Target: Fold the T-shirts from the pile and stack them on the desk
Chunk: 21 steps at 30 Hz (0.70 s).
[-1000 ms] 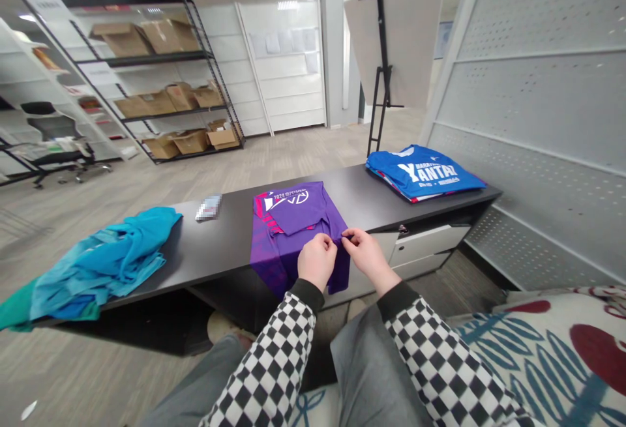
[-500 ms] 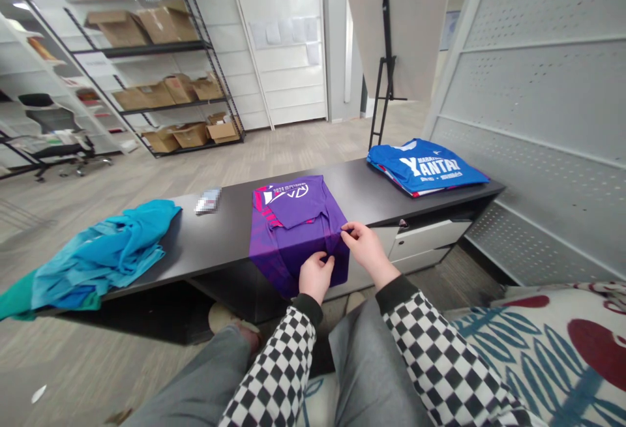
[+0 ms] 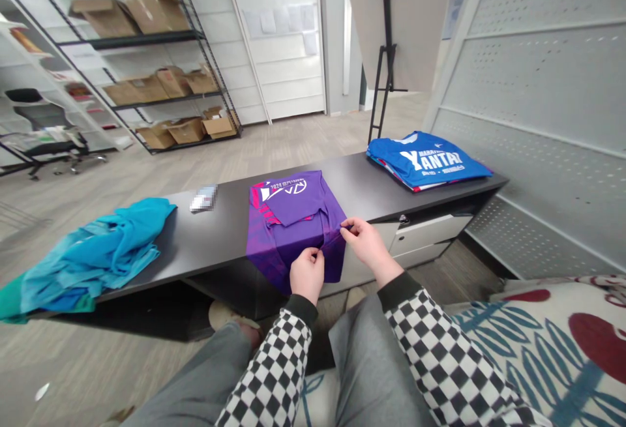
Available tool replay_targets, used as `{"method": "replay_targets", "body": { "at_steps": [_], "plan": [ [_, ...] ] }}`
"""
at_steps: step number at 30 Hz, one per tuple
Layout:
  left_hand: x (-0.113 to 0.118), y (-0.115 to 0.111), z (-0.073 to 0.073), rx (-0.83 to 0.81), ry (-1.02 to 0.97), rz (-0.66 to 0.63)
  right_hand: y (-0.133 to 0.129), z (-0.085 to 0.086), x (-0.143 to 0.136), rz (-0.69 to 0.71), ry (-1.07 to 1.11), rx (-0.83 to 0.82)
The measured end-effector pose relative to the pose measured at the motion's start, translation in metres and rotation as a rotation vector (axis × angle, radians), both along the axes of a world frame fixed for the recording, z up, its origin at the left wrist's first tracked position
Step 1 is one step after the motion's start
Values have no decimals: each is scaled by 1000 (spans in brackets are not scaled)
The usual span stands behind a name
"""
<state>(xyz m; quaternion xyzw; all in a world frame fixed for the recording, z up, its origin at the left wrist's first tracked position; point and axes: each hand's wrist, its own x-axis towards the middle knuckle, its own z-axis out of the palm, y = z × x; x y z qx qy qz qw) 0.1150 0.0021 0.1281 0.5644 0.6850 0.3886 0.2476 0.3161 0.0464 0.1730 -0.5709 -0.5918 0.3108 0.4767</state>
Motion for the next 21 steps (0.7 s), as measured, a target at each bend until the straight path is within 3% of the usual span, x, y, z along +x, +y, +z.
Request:
{"method": "replay_targets", "body": {
  "at_steps": [7,15,21],
  "plan": [
    [4,10,1,-27,9,-46,0,-1,1,22,11,32],
    [34,17,25,-64,-564,-48,1,-5,1,3,-13,41],
    [39,18,38,-15,-673,-4,-1,-4,1,15,14,55]
  ]
}}
